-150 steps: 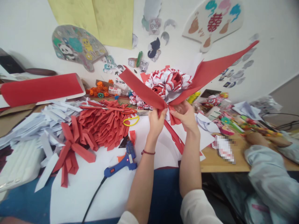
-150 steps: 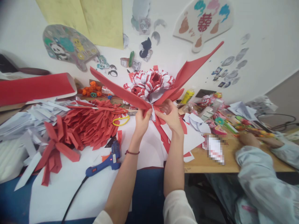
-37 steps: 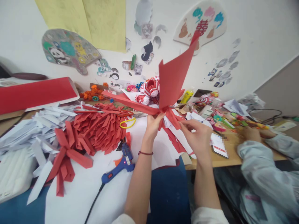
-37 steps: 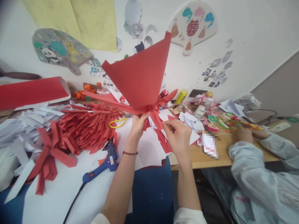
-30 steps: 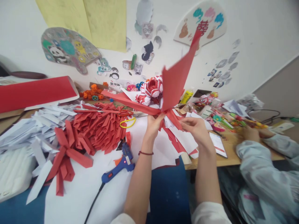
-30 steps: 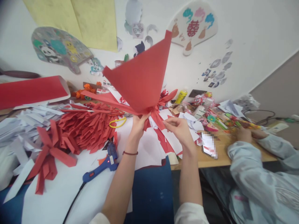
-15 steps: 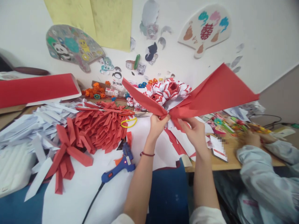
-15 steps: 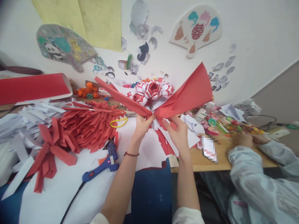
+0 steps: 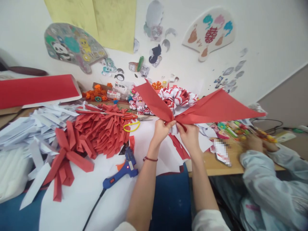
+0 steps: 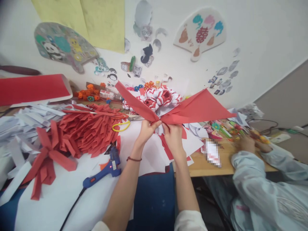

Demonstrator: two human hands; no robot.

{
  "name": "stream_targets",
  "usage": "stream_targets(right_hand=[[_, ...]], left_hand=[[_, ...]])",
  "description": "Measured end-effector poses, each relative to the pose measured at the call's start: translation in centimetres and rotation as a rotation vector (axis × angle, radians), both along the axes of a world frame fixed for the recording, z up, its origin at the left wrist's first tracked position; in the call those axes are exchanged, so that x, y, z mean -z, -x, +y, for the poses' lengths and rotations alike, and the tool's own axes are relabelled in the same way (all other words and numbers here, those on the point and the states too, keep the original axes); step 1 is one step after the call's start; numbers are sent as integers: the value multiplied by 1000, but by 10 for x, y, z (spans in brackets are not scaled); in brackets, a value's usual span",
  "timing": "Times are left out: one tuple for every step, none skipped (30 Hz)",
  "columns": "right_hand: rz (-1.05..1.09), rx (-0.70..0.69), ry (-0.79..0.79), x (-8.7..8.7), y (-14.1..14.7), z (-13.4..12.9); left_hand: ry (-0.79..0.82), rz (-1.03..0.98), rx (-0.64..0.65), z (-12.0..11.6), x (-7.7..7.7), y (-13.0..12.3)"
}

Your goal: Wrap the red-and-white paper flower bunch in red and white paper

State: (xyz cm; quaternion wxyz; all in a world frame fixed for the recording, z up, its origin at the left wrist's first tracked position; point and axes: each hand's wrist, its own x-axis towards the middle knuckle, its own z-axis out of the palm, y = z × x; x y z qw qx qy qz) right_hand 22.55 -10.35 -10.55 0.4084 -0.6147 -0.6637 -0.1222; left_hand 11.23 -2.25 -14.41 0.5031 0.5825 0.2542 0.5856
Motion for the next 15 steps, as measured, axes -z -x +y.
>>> stream_targets(right_hand=[[-3, 2, 8, 1, 0, 0], [-9, 6, 11, 1, 1, 0], [-14, 12, 13, 1, 1, 0], [-14, 13, 17, 0, 0, 0], [-5, 8, 22, -2, -1, -1], [11, -4, 28, -3, -2, -1], [36, -16, 30, -5, -5, -1], [71, -26, 32, -7, -8, -1], [120, -31, 36, -9, -12, 0], [186, -34, 39, -10, -15, 1], [268, -43, 37, -12, -19, 2], [363, -64, 30, -13, -22, 4], [461, -103, 24, -14, -24, 6], [558, -157, 19, -15, -26, 9], [646, -219, 23, -16, -28, 11]], left_hand=[[3, 1, 3, 1, 0, 0], [6, 3, 5, 1, 1, 0], [7, 5, 9, 2, 1, -1], [7, 7, 13, 2, 1, -1], [5, 7, 19, 2, 1, -1], [3, 5, 25, 2, 1, -1], [1, 0, 31, 2, 2, -1], [0, -6, 37, 1, 2, -2], [-1, -14, 43, 1, 2, -2], [-3, -22, 49, 1, 2, -2], [-5, -31, 57, 0, 2, -2], [-7, -39, 63, 0, 1, -2], [-9, -48, 68, -1, 1, -2], [-10, -57, 70, -1, 1, -2], [-11, -66, 69, -2, 0, -2]])
